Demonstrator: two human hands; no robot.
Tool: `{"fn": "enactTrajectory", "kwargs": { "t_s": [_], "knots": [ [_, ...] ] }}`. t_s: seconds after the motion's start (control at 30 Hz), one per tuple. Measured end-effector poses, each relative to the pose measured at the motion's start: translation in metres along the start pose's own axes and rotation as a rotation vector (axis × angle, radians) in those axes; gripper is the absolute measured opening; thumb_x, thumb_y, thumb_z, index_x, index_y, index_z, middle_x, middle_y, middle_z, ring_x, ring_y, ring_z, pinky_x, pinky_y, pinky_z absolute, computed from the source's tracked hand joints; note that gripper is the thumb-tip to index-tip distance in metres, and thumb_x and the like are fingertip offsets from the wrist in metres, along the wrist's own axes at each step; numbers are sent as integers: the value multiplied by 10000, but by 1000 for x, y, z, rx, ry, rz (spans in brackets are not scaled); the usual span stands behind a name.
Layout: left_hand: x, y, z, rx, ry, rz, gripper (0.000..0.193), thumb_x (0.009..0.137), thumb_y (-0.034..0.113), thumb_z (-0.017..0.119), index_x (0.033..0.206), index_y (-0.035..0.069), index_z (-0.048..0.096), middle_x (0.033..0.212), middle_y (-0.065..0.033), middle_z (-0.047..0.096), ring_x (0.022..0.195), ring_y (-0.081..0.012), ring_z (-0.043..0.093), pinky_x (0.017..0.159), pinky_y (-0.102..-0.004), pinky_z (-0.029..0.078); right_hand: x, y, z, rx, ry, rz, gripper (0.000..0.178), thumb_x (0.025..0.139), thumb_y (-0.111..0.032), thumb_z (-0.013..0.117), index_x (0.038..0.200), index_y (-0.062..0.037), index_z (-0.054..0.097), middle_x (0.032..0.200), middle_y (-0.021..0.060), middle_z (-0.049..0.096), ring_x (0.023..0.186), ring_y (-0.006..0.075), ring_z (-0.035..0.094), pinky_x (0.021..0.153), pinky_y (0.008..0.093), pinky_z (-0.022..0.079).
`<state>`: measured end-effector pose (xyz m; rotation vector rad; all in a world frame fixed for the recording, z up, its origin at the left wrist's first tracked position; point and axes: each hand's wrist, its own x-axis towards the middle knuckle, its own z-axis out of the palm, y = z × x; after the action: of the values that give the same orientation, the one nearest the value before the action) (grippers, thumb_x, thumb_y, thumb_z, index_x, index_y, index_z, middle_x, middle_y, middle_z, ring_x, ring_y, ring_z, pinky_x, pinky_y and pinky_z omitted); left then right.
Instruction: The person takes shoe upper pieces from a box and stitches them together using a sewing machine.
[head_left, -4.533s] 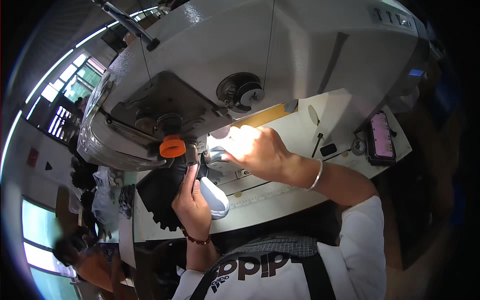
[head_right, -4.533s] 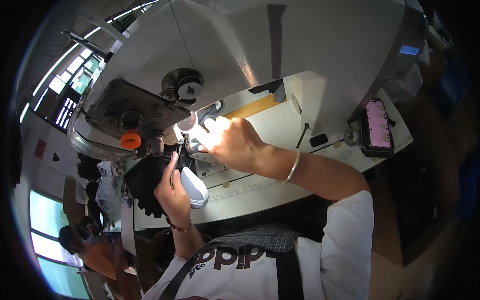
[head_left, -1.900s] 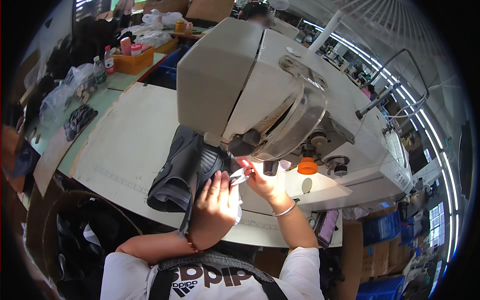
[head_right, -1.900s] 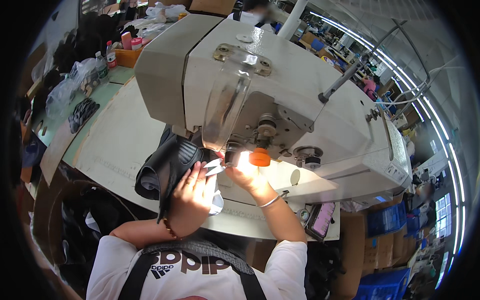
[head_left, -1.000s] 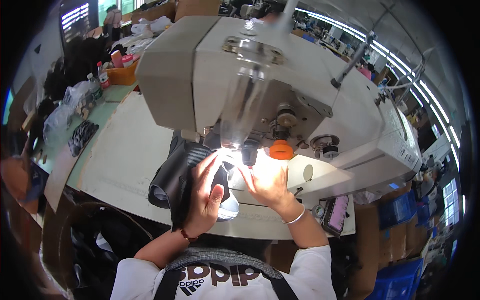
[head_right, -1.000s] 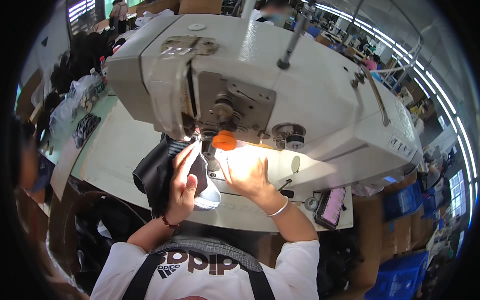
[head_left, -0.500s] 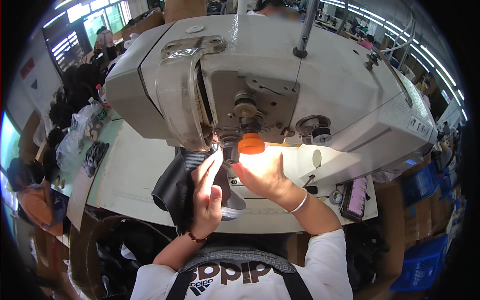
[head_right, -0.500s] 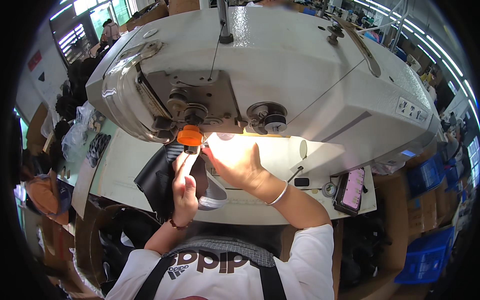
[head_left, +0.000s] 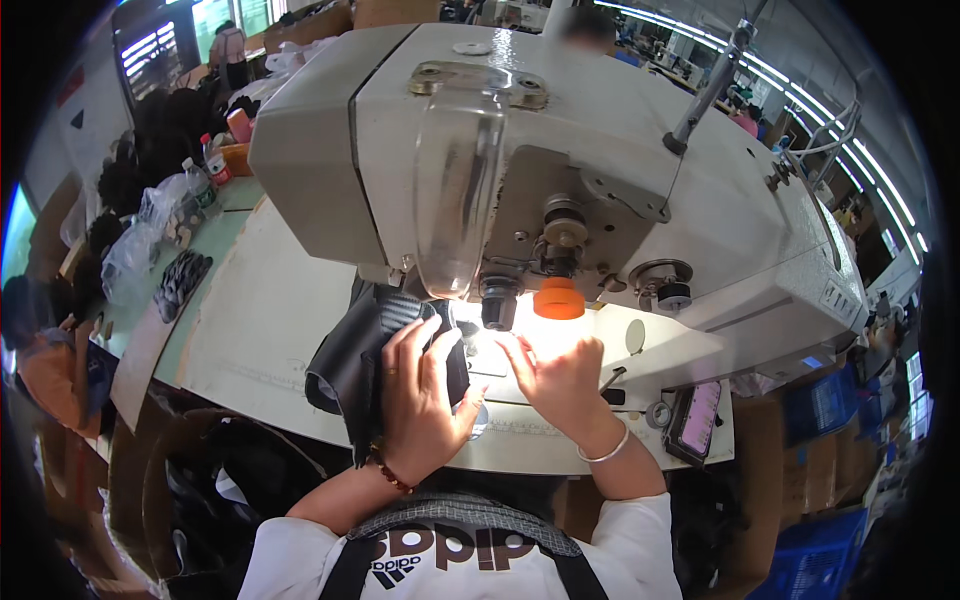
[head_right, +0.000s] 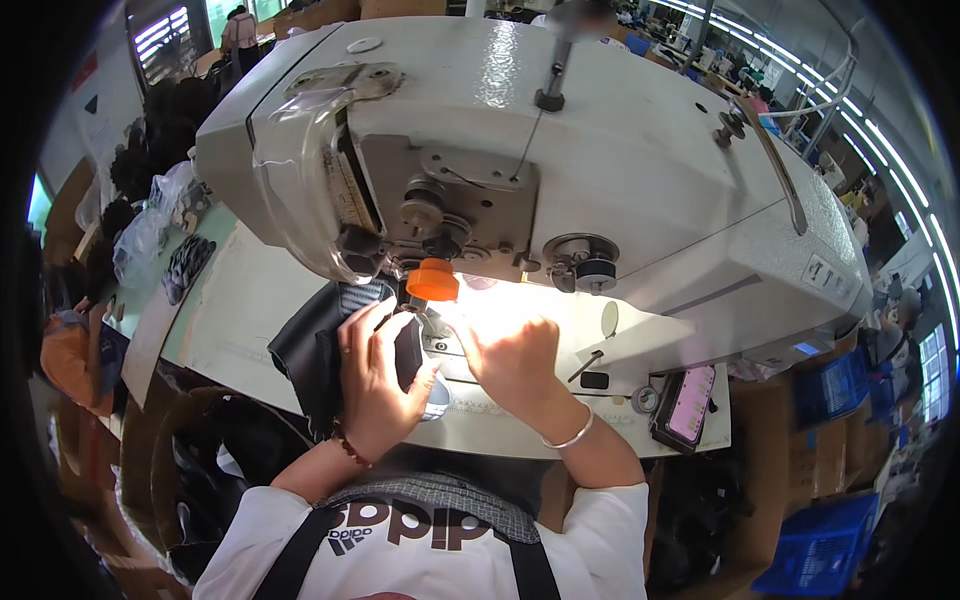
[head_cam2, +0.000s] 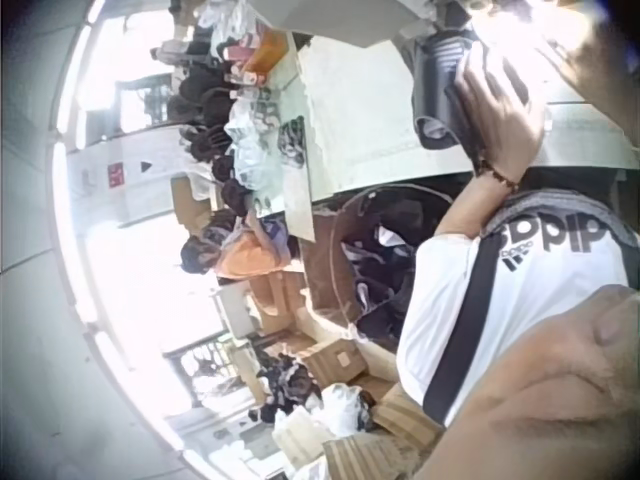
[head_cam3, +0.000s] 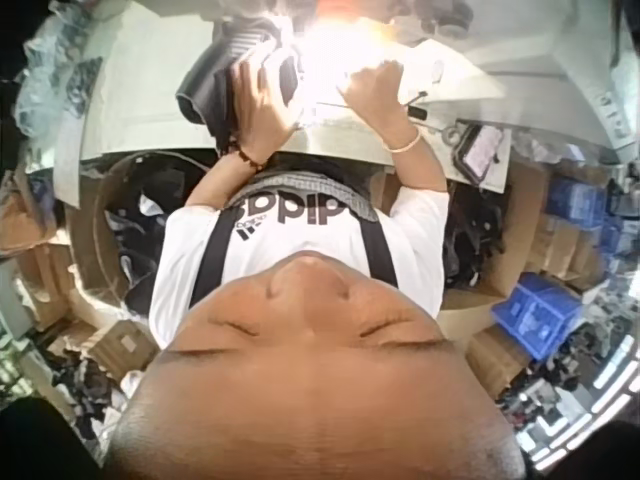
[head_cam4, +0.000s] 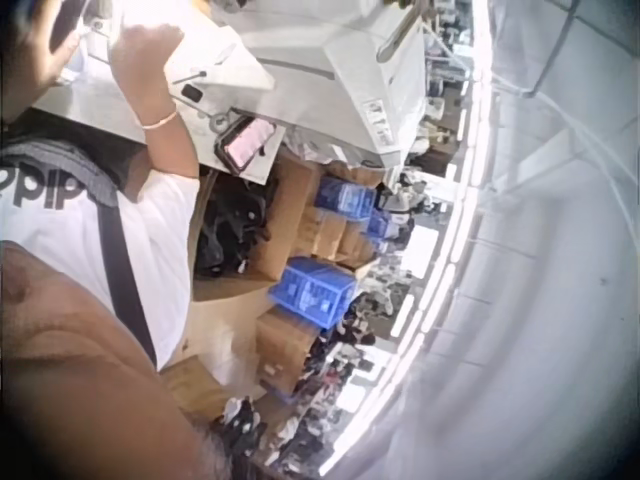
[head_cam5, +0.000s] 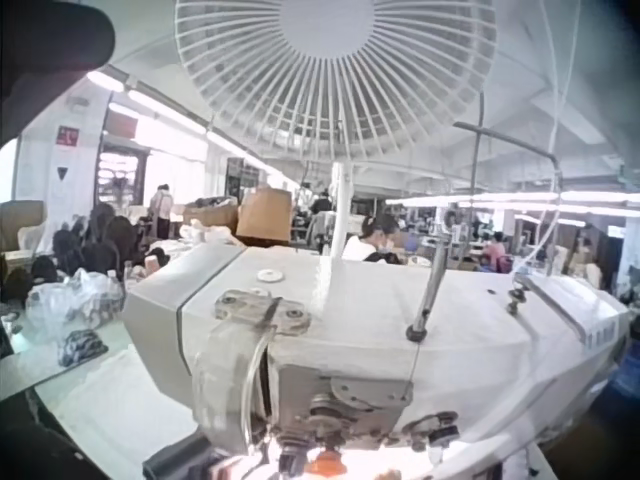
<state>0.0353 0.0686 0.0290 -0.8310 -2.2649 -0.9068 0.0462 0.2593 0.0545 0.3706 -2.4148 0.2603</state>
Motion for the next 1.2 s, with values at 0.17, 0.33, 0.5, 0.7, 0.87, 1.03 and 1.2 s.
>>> {"fn": "enactTrajectory", "kwargs": {
  "t_s": [0.17,0.33,0.5,0.7,0.87,1.03,1.2],
  "knots": [
    [0,-1,6,-10,-38,-5,654,759,190,805,1296,-36,508,1416,-275,430,1303,-444,424,1112,-520,337,15,-9,15,44,92,-56,125,837,-179,744,880,-63,729,671,69,617,532,239,581,478,362,437],
    [0,-3,7,32,-72,13,645,752,176,807,1291,-39,522,1461,-286,394,1320,-440,407,1113,-513,333,17,-9,19,30,91,-72,145,891,-204,720,926,-71,765,594,63,569,482,237,548,475,351,410],
    [0,-4,7,9,-74,8,629,742,167,809,1273,-38,539,1477,-288,387,1315,-433,409,1107,-506,331,18,-8,22,-17,102,-87,186,905,-249,707,980,-94,780,546,41,546,461,224,532,472,344,411],
    [2,-3,6,-15,-73,11,615,738,161,809,1253,-45,546,1480,-275,400,1311,-426,412,1099,-502,334,17,-8,22,-19,76,-65,183,905,-240,708,1000,-103,782,515,30,531,435,211,524,457,339,407],
    [3,-2,5,10,-73,15,586,742,156,805,1231,-54,559,1460,-254,437,1312,-416,414,1097,-498,337,16,-9,19,-32,31,-49,194,905,-244,709,1019,-103,778,506,31,522,425,206,519,449,334,404],
    [3,-3,6,26,-67,26,569,742,158,806,1217,-52,573,1424,-235,466,1304,-415,428,1093,-497,347,15,-10,26,-57,87,-70,206,906,-240,706,1042,-100,772,494,42,517,424,210,520,444,336,401],
    [0,-3,7,8,-39,17,553,752,177,807,1194,-60,574,1347,-236,486,1284,-429,447,1083,-502,366,10,-9,38,4,134,-40,203,879,-193,733,1040,-73,763,514,61,539,460,216,544,448,342,405]
  ]
}}
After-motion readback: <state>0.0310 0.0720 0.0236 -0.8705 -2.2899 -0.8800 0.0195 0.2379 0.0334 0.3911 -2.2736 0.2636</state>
